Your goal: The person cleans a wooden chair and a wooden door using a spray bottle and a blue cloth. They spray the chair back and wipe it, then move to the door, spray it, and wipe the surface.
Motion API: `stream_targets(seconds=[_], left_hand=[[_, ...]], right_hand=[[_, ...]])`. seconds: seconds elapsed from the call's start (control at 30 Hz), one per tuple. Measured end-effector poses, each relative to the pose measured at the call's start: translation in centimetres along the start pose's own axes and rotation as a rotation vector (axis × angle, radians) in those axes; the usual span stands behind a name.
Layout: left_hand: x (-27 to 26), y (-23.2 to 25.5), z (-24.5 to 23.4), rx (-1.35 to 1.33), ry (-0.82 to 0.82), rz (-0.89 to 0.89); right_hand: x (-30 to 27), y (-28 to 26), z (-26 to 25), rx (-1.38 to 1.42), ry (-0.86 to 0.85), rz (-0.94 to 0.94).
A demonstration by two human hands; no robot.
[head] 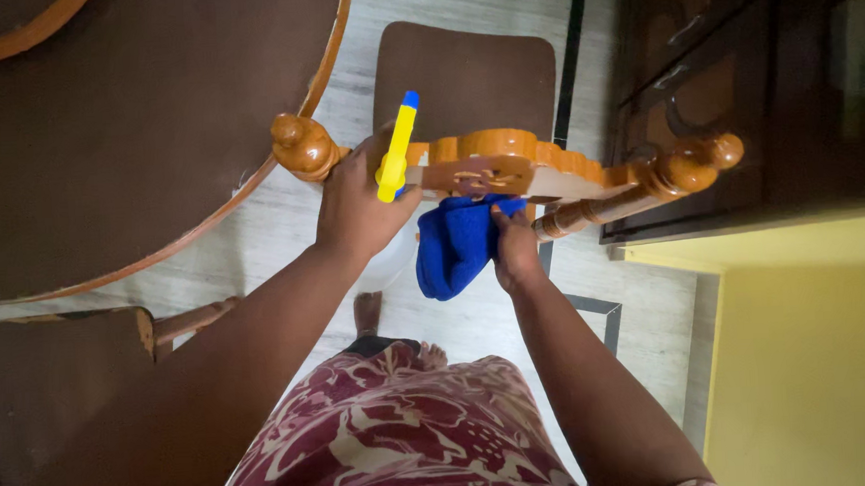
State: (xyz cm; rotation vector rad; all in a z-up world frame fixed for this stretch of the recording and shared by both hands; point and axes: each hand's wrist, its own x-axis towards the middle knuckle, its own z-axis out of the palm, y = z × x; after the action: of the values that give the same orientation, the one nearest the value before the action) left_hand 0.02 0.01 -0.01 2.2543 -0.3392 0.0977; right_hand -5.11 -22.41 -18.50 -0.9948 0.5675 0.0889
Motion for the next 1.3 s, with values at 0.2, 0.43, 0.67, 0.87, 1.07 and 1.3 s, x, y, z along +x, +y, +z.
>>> stream_targets(seconds=[0.2,0.43,0.67,0.87,1.07,1.3], left_hand=[[0.1,0.1,-0.3,-0.04,-0.01,0.019],[0.2,0.0,-0.3,-0.053,0.006,0.079],[-0.5,-0.9,0.5,-0.103,0.071,0.132],[-0.2,-1.1,0.6,-0.056,0.034,0.085],[0.0,-0.2,0.0,-0.091,0.073,0.08],[0.0,0.5,0.2,-0.043,0.102,0.065]], right_hand=[[4.6,3.7,-2.6,0.031,-0.001,0.162],[8.4,5.3,-4.0,0.013,0.002,0.317],[13.2,8.1,-4.9,0.1,0.035,0.368],[15.2,9.5,-6.2,0.288,-0.069,0.332],[7.4,6.5,-6.3,0.168,-0.017,0.165],[-6.6,-2.5,-1.1,0.167,0.128,0.102]])
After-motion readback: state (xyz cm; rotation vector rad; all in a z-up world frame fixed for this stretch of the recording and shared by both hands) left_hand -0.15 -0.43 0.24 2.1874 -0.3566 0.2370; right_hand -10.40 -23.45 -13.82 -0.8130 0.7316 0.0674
